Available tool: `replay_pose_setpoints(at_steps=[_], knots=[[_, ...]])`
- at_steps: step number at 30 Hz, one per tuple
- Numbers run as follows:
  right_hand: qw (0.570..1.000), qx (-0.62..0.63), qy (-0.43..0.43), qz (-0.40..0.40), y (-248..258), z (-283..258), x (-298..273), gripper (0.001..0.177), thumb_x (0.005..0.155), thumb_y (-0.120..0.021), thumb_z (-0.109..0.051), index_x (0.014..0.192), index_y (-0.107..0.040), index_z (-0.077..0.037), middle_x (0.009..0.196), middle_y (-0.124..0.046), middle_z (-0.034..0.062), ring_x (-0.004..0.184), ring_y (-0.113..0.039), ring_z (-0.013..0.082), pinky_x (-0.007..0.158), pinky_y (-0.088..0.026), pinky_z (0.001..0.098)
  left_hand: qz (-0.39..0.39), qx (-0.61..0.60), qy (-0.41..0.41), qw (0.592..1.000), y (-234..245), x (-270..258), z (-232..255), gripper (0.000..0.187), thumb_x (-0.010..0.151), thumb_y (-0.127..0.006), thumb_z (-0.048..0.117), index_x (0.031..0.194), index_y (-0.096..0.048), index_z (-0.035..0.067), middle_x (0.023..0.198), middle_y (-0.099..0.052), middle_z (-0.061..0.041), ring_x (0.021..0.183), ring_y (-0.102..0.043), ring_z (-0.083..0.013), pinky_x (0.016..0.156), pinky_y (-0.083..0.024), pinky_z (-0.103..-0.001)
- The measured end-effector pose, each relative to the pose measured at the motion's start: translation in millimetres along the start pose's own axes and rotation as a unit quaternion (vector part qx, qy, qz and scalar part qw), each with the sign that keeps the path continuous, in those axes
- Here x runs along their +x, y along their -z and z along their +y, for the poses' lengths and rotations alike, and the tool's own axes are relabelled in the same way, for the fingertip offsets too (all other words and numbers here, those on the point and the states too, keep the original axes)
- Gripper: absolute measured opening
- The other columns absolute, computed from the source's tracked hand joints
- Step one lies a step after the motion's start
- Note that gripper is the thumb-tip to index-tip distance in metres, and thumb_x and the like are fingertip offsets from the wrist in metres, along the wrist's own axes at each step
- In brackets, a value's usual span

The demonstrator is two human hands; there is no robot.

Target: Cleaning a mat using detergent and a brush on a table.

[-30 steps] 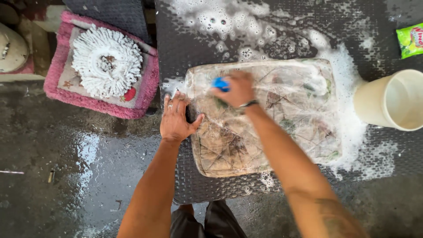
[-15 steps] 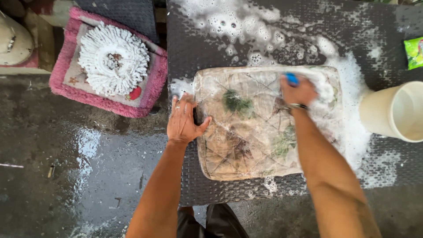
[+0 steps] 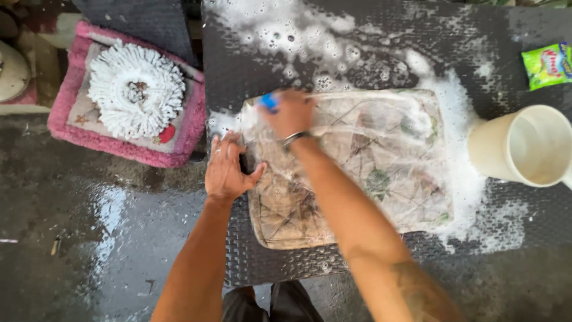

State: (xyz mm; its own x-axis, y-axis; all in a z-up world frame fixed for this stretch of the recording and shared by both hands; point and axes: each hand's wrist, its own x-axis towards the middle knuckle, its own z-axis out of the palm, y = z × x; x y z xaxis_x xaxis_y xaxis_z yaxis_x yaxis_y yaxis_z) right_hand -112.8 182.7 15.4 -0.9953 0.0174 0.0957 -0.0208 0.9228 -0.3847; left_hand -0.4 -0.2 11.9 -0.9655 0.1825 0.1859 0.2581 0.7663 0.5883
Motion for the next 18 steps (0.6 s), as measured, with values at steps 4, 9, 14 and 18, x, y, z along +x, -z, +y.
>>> replay_pose_setpoints(at_steps=[4, 9, 14, 18], knots=[[0.997, -0.049, -0.038, 0.052, 38, 128, 10, 0.042, 0.080, -0.083, -0.056, 0.086, -0.074, -0.015, 0.089, -0.068, 0.0103, 0.076, -0.063, 0.0221, 0.074, -0.047, 0.0430, -0.014, 0.004, 0.010, 1.000, 4, -2, 1, 0.061, 0.079, -0.078, 0.055, 0.107, -0.064, 0.001, 0.138, -0.055, -0.017, 0.142, -0.046, -0.0355, 0.124, -0.027, -0.053], [0.959, -0.231, -0.112, 0.117, 92, 299, -24, 0.058, 0.088, -0.078, -0.068, 0.100, -0.076, -0.011, 0.091, -0.071, 0.0153, 0.088, -0.066, 0.0338, 0.082, -0.048, 0.0540, -0.021, 0.019, 0.013, 1.000, 1, 3, 0, 0.062, 0.080, -0.076, 0.056, 0.107, -0.066, 0.001, 0.138, -0.055, -0.015, 0.143, -0.043, -0.0335, 0.125, -0.026, -0.051], [0.956, -0.190, -0.179, 0.137, 96, 265, -27, 0.053, 0.083, -0.082, -0.065, 0.093, -0.075, -0.013, 0.091, -0.073, 0.0083, 0.080, -0.068, 0.0255, 0.074, -0.052, 0.0518, -0.030, 0.027, 0.014, 0.999, 2, 1, 1, 0.064, 0.080, -0.075, 0.058, 0.107, -0.066, 0.001, 0.140, -0.053, -0.015, 0.144, -0.041, -0.0324, 0.125, -0.025, -0.050], [0.984, -0.043, -0.101, 0.137, 38, 187, -18, 0.036, 0.081, -0.088, -0.047, 0.091, -0.075, -0.015, 0.084, -0.074, 0.0012, 0.071, -0.067, 0.0148, 0.062, -0.055, 0.0339, -0.056, 0.032, 0.021, 0.998, 5, 3, 0, 0.065, 0.083, -0.072, 0.060, 0.108, -0.065, 0.001, 0.141, -0.052, -0.015, 0.145, -0.040, -0.0319, 0.126, -0.023, -0.049]])
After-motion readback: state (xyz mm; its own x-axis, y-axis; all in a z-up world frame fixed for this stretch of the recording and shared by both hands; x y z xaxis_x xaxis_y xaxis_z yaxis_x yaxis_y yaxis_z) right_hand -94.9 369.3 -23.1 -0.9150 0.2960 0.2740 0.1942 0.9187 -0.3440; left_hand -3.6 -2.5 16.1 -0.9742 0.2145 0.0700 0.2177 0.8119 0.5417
